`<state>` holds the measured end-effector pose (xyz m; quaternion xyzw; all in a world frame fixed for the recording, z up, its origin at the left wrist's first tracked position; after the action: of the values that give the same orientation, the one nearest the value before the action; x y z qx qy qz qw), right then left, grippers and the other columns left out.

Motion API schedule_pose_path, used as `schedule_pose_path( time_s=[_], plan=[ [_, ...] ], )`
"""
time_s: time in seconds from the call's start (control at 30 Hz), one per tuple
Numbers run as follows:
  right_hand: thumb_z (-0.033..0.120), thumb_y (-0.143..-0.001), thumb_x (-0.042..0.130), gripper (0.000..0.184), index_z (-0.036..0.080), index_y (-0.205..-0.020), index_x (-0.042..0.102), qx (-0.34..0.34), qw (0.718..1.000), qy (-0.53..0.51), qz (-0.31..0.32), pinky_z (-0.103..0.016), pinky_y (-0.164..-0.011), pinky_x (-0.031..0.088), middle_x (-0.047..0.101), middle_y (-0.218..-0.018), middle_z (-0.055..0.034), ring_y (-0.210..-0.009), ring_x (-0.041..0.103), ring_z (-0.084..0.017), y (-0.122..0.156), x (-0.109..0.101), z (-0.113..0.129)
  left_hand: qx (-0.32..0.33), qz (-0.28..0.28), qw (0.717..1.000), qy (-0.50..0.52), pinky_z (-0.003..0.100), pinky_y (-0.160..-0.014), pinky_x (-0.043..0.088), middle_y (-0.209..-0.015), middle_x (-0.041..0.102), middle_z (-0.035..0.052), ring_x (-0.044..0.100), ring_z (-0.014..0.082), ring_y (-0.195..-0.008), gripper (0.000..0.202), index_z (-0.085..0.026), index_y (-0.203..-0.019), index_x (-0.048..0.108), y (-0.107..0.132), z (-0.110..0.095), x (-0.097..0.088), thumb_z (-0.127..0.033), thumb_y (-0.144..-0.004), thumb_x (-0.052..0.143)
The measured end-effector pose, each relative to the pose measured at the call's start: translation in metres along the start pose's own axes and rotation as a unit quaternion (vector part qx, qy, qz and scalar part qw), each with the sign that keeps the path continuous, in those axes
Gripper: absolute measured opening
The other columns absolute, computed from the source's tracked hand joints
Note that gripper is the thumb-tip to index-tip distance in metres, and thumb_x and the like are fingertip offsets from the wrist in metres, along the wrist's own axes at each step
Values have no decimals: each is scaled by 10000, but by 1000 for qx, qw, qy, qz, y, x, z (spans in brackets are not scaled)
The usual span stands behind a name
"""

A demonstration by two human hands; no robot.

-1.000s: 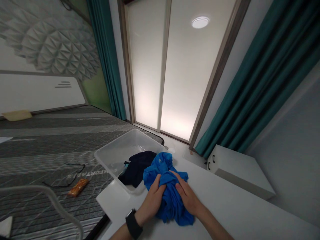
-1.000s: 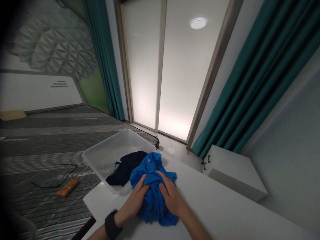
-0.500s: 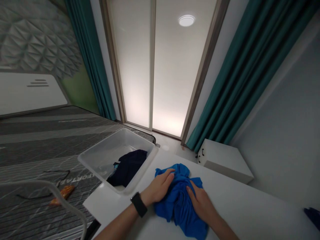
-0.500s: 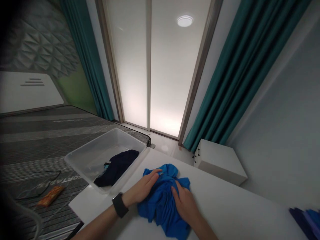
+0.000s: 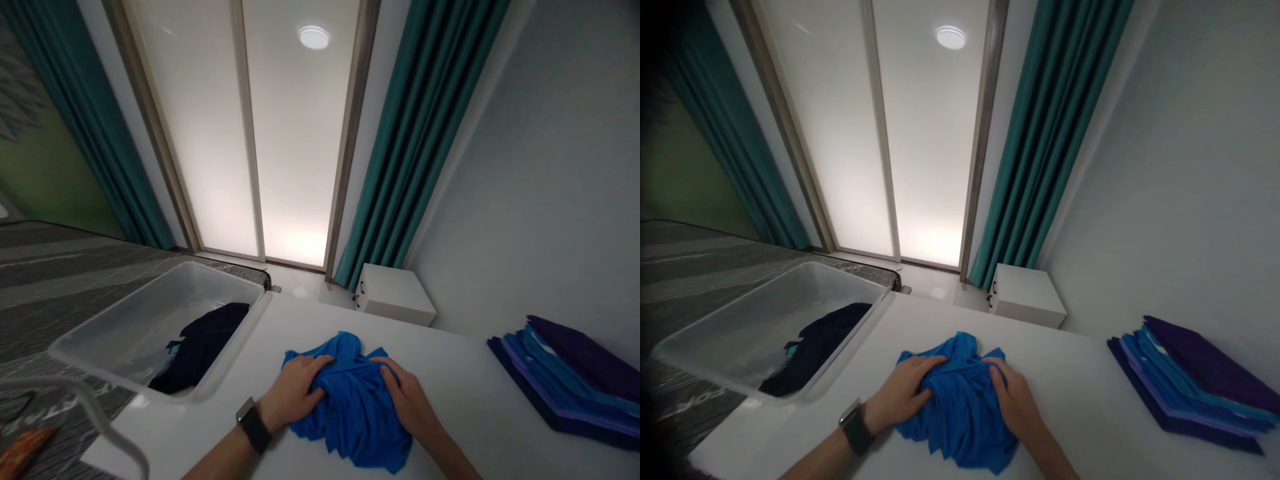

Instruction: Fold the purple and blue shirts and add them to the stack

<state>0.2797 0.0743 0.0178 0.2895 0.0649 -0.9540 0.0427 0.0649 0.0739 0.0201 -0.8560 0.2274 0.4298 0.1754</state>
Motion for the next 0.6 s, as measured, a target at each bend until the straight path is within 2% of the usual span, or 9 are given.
schedule_pose_path(
  time_s=[0.07,0.13,0.2,0.27,0.33,0.43,0.53,0.6],
  plan=[
    [588,-901,371,527,214,-1073,699,11,999,-7,-39,-373,-899,498,729,-989,-77,-945,662,-260,5,-15,0,-4,-39,999,32,396,-894,433,-1021,695,82,618,259,-944,338,-214,-1130,623,0,2,-11,-211,-846,440],
    [573,-905,370,515,206,-1054,700,18,996,-26,-79,-369,-940,479,717,-1043,-85,-1009,642,-257,10,-27,2,-7,-97,989,112,361,-821,451,-904,692,74,614,234,-843,279,-194,-962,646,1,4,-24,-252,-902,380],
    [547,-914,367,492,206,-1059,690,23,993,-40,-113,-367,-966,463,703,-1086,-87,-1041,626,-248,15,-36,3,-23,-168,958,232,320,-744,465,-820,667,56,596,210,-771,271,-183,-863,621,3,10,-37,-312,-916,389],
    [525,-911,382,457,215,-1069,679,26,989,-33,-140,-373,-957,467,695,-1100,-85,-1040,623,-247,19,-41,-1,-58,-218,910,349,280,-675,468,-760,637,24,581,182,-713,229,-184,-830,598,6,19,-42,-358,-890,461],
    [501,-901,406,425,221,-1095,659,27,985,4,-172,-386,-906,491,693,-1076,-84,-1016,628,-254,21,-46,-10,-113,-223,867,430,237,-568,443,-673,592,-22,541,141,-590,219,-195,-863,594,7,29,-36,-406,-853,535],
    [425,-888,432,406,203,-1181,604,-13,965,106,-241,-402,-797,507,673,-984,-90,-913,631,-258,25,-56,-15,-169,-197,827,498,195,-464,380,-576,522,-67,455,93,-455,256,-203,-862,591,7,33,-24,-455,-819,600],
    [312,-911,416,342,189,-1180,587,-108,932,189,-289,-397,-785,470,652,-948,-93,-859,605,-236,37,-55,6,-153,-210,793,551,223,-562,467,-663,600,-29,561,114,-570,275,-182,-791,587,6,28,-23,-440,-762,675],
    [258,-941,395,278,195,-1107,608,-170,923,214,-270,-384,-803,441,666,-922,-80,-843,597,-215,47,-39,29,-132,-237,774,572,262,-674,510,-765,651,1,616,142,-692,269,-175,-802,594,6,25,-27,-421,-750,690]
  ],
)
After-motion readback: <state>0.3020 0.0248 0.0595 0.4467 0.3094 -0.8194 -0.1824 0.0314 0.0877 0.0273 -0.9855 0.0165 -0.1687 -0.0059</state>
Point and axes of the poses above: each hand's wrist, its own y-axis away from the middle knuckle, its own x-axis out of the palm, z = x × y, the point moved 8 cm from there along -y, towards the middle knuckle
